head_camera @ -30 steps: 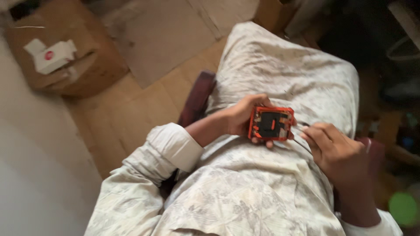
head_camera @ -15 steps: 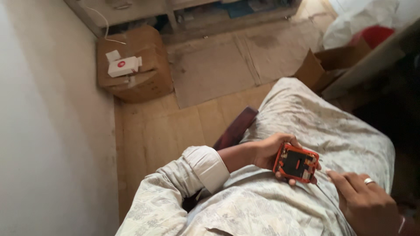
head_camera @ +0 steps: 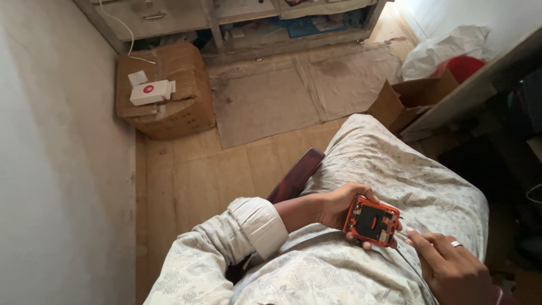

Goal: The person holds a small orange electronic device on their lap and uses a metal tool to probe and adjust internal components. They repeatedly insert the tool into the device, manipulate parts, and occasionally pause to inspect the interior.

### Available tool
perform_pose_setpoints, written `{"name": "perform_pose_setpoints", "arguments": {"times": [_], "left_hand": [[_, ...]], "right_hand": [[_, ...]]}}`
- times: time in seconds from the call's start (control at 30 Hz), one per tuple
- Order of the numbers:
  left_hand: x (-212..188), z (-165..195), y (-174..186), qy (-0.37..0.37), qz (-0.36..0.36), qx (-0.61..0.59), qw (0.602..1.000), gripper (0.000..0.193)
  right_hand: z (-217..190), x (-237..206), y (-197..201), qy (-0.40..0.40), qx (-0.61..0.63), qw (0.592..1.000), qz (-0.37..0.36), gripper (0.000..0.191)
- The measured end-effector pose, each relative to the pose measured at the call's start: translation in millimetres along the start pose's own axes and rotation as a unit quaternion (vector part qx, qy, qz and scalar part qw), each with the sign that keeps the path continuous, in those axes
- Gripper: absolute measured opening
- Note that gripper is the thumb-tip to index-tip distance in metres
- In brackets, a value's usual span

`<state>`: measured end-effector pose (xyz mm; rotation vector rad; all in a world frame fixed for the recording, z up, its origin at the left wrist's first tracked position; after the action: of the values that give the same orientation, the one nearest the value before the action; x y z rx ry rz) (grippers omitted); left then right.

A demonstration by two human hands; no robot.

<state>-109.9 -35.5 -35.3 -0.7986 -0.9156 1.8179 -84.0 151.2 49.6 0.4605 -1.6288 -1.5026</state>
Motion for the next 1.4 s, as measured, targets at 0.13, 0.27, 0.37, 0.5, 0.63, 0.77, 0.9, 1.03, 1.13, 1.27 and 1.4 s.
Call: {"name": "perform_pose_setpoints", "arguments": {"times": [0.13, 0.27, 0.37, 0.5, 0.63, 0.77, 0.9, 1.03, 1.13, 1.27, 1.4], "left_hand": [[3.4, -0.9, 2.3, 0.002, 0.014, -0.008, 1.0, 0.06], [4.9, -3.3, 2.3, 0.004, 0.004, -0.004, 1.0, 0.062], [4.1, -3.0, -3.4, 0.0, -0.04, -0.02, 0.999, 0.063], [3.8, -2.4, -5.8, -0.007, -0.024, -0.008, 1.0, 0.062], [2.6, -2.3, -11.5, -0.008, -0.041, -0.006, 0.999, 0.063], [4.0, -3.6, -13.4, -0.006, -0.047, -0.011, 0.999, 0.065], [6.3, -6.0, -11.6, -0.002, -0.038, -0.003, 0.999, 0.065], [6.0, -7.2, -12.3, -0.001, -0.044, -0.014, 0.999, 0.067], [6.4, -5.9, -9.2, -0.02, 0.002, -0.011, 1.0, 0.061], [8.6, -11.0, -9.4, 0.016, 0.023, -0.019, 0.999, 0.068], [8.1, -15.6, -13.0, 0.019, 0.009, -0.03, 0.999, 0.067]], "right_hand": [[2.6, -2.2, -8.8, -0.019, 0.012, 0.999, -0.025, 0.036], [5.2, -6.1, -10.3, -0.057, 0.064, 0.996, 0.011, 0.019], [0.7, -4.0, -0.2, 0.01, 0.084, 0.996, 0.033, 0.022], [-4.0, 0.2, 8.2, -0.019, 0.041, 0.998, 0.038, 0.023], [-5.4, -0.9, 5.8, -0.084, 0.016, 0.996, -0.013, 0.023], [-3.9, -4.2, 6.8, -0.099, 0.031, 0.995, -0.008, 0.023], [-4.6, -6.5, 11.2, -0.104, 0.038, 0.994, 0.003, 0.02], [-11.6, -1.0, 23.9, -0.081, 0.014, 0.996, 0.028, 0.024], [-16.0, 4.6, 30.3, -0.05, 0.036, 0.998, 0.021, 0.03], [-24.5, 0.7, 36.0, -0.032, -0.024, 0.997, 0.062, 0.022], [-19.3, -8.2, 29.0, -0.072, 0.074, 0.993, 0.065, 0.012]]}}
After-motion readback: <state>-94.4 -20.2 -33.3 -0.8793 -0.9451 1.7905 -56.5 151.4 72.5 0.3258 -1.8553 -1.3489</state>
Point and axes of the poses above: each hand's wrist, its own x-axis towards the middle knuckle, its own y-axis out of the back of the hand, z = x × y, the point moved 6 cm from there along x, towards the middle knuckle, and after that the axes turned 4 degrees about y, right-handed, at the moved point
